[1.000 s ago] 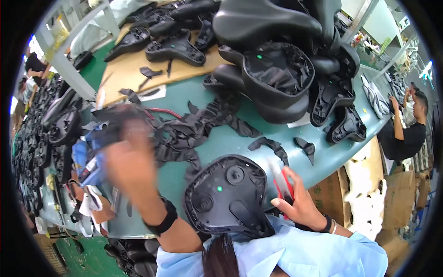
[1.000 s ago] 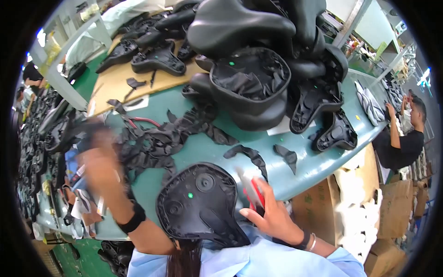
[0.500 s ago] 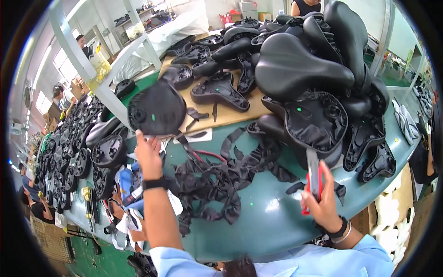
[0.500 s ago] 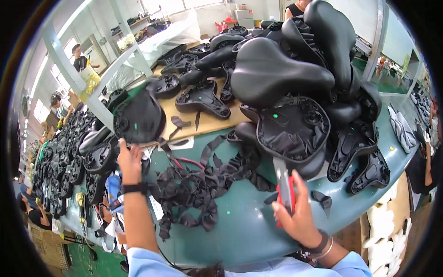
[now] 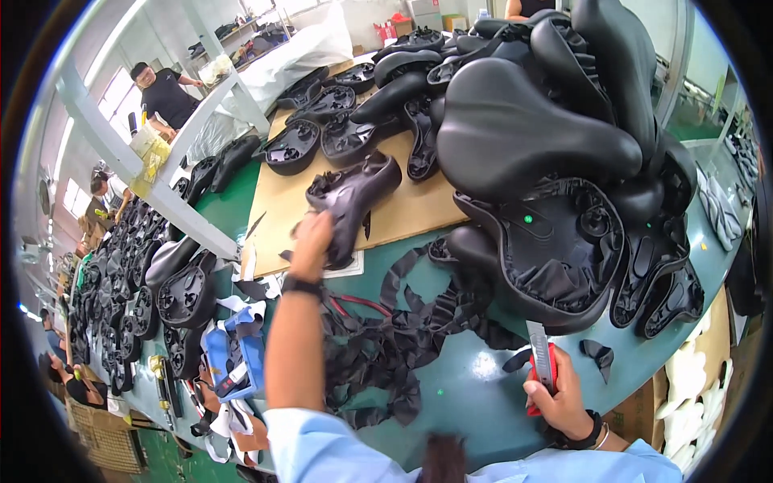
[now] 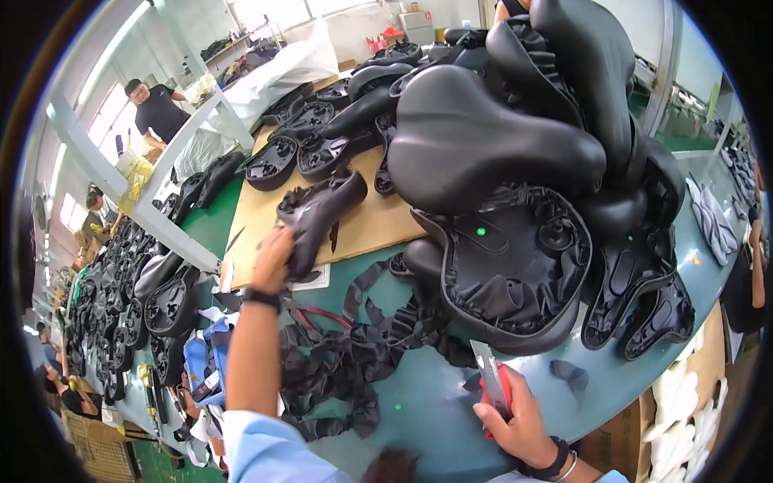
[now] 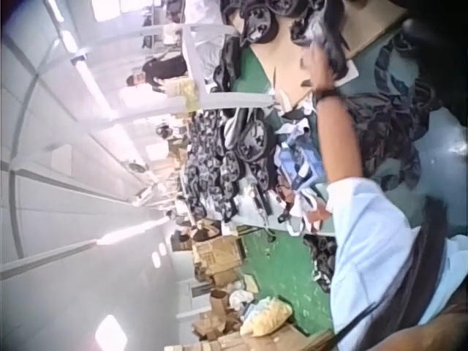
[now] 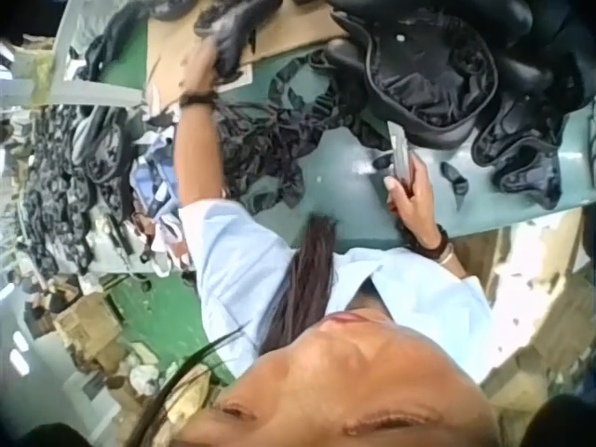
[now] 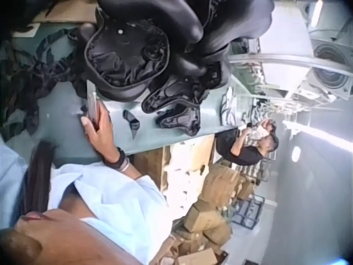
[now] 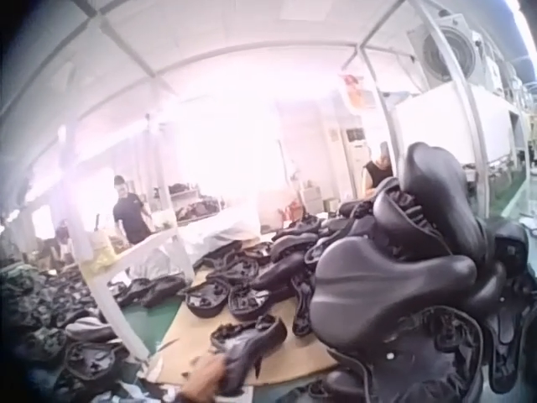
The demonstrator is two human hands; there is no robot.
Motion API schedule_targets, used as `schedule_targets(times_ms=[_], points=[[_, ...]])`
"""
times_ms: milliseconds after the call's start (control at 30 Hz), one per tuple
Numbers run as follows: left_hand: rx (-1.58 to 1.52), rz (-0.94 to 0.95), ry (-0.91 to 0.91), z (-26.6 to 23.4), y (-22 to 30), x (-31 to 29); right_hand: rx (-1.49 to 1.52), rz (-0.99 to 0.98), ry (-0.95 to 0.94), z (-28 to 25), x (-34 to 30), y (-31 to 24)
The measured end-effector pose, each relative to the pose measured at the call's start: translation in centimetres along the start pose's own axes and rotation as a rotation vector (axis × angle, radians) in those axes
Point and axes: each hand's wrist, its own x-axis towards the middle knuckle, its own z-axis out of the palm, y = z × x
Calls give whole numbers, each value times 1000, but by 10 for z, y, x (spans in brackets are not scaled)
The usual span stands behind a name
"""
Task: The person trims excess material from the underside of bicycle seats using a utility knife, pulling away the scraps by hand. They pick up a seat from a pile, cut around its edges, discard the trimmings, and place the finished seat onto a separate stack.
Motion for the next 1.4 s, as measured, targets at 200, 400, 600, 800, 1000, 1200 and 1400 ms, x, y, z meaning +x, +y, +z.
schedule_targets(times_ms=[200,400,600,800,1000,1200,1400], points=[[-730,-704,-413,-135,111,-92,162,-62,97,1,5,-1],[-409,-23,-292,-107,216,-138,-294,-251,34,0,9,4],[-232,-1156,-115,-104,270,-179,-379,-140,-121,-14,-21,6],[-1376,-1395,-134,-130,272,-154,-720,-658,-368,-36,-13,-4],[-1183,-1196,-379,-124,261,-116,-1061,-968,-525,-42,14,-32],[-1242,-1196,-268,-121,268,-121,-1012,-446,-575,-44,-42,-7],[-1109,-1432,62,-128,289,-165,-910,-253,-418,-22,-103,18]])
